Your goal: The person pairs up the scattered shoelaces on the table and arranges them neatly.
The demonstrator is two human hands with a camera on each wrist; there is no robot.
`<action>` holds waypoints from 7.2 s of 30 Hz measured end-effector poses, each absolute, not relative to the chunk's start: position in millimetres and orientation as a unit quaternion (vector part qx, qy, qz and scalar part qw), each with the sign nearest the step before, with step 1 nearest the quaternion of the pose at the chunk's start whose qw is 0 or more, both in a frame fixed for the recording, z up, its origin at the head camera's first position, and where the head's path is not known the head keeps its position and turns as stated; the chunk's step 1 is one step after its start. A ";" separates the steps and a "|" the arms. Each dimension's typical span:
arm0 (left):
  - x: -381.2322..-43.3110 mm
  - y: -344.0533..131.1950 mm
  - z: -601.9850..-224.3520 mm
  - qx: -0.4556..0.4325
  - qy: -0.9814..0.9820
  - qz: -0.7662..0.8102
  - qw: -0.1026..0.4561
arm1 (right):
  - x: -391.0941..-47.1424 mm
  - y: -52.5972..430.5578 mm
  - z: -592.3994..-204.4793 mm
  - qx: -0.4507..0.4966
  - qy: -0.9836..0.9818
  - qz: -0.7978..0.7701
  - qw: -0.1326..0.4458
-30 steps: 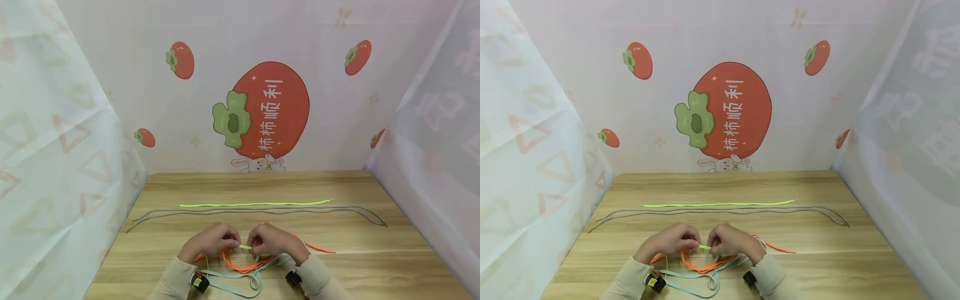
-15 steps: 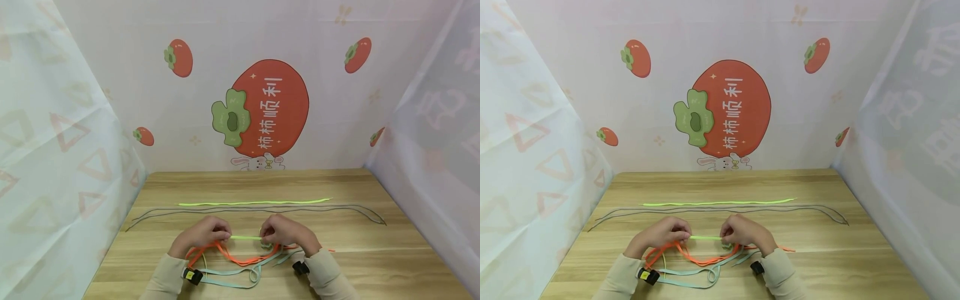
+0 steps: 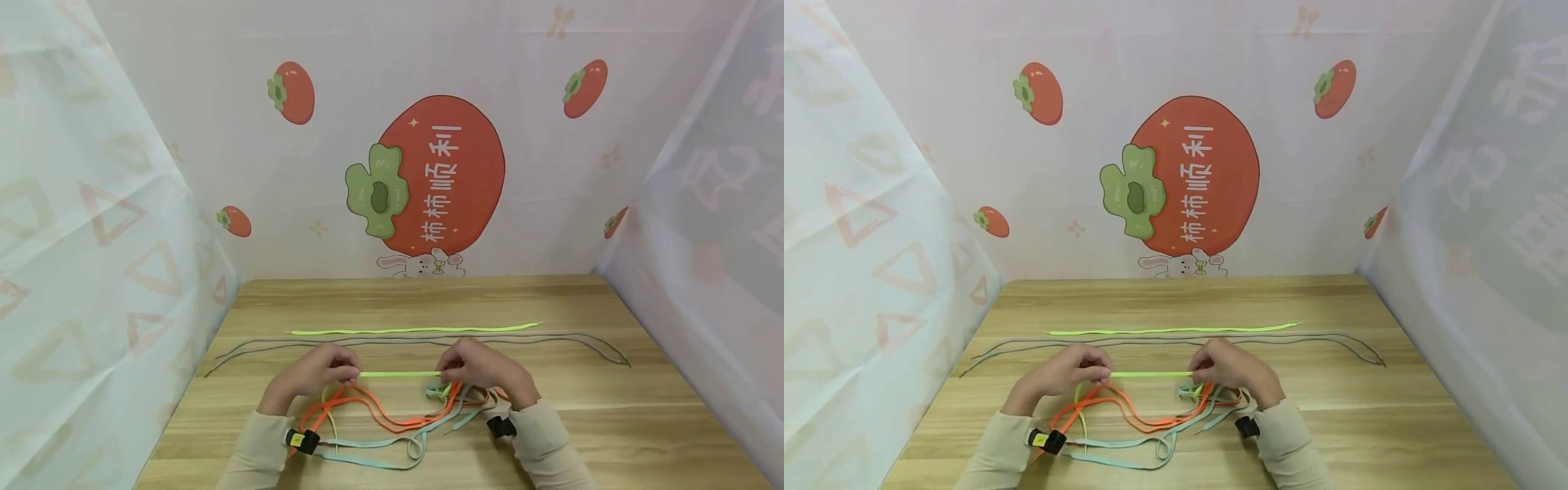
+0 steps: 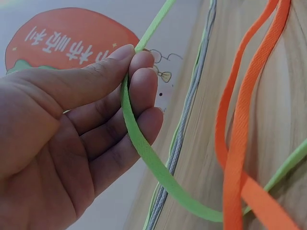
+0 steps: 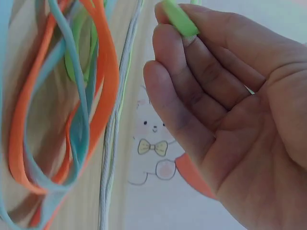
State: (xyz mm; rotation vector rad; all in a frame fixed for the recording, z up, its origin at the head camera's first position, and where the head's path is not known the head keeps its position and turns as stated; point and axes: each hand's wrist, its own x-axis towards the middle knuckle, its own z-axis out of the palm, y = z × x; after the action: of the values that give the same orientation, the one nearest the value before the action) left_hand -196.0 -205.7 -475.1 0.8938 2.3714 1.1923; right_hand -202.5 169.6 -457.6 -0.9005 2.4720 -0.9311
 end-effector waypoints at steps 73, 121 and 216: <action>-209.7 -305.5 -499.0 0.217 0.821 0.499 0.173 | -227.2 316.1 -486.8 -0.128 0.900 -0.404 0.103; -273.2 -329.6 -482.6 0.111 0.962 0.251 0.006 | -277.0 359.8 -466.7 -0.041 0.972 -0.227 0.036; -189.4 -138.5 -471.2 0.453 0.812 0.291 0.225 | -192.7 103.5 -471.9 -0.438 0.799 -0.327 0.253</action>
State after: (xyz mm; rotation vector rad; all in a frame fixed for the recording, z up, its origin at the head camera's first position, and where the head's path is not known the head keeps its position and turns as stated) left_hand -189.4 -138.5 -471.2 1.2492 2.2393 0.8020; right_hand -192.7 103.5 -471.9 -1.1902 2.1713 -0.8892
